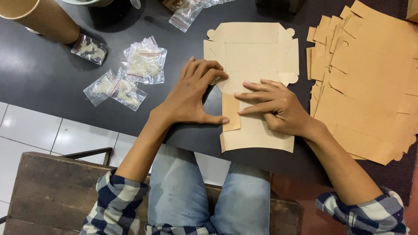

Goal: The person folds flat cardboard box blanks into three-dimensional boxes by hand. They repeatedly fold the side flaps and tuck the locking tabs into slots to secure the box shape, then place the finished boxes into a stack.

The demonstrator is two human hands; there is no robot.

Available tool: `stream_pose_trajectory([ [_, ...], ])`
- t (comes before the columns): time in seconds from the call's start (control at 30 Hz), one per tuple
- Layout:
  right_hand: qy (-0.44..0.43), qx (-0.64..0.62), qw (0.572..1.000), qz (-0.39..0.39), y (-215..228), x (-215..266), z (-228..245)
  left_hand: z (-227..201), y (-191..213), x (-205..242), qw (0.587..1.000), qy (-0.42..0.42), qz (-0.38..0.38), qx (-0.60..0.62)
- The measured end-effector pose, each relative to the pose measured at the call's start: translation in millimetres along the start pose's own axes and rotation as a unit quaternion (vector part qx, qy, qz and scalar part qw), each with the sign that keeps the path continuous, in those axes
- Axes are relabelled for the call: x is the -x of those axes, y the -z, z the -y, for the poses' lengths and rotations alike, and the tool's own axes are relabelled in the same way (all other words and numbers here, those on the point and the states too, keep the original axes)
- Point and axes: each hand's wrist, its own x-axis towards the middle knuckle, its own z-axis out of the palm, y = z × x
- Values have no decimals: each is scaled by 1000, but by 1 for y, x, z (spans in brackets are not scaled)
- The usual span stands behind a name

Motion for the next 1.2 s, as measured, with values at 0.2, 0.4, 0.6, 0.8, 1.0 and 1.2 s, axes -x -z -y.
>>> stream_pose_trajectory([
  [0.2,-7,-3,1000,1,0,0,0,-7,6,1,1000,-3,23,-15],
  [0.4,-8,1,1000,-1,1,-1,1,7,-6,-1,1000,12,7,3],
  [0.6,-8,5,1000,-1,0,0,-1,12,-10,-3,1000,20,-14,4],
  [0.8,-6,-7,1000,-6,-1,1,-2,11,-5,-3,1000,3,-11,22],
  [1.0,-4,-10,1000,-9,1,-2,0,-4,11,-4,999,-19,42,3],
  [1.2,13,-8,1000,-16,1,-3,-3,-8,12,-5,997,-11,75,-34],
])
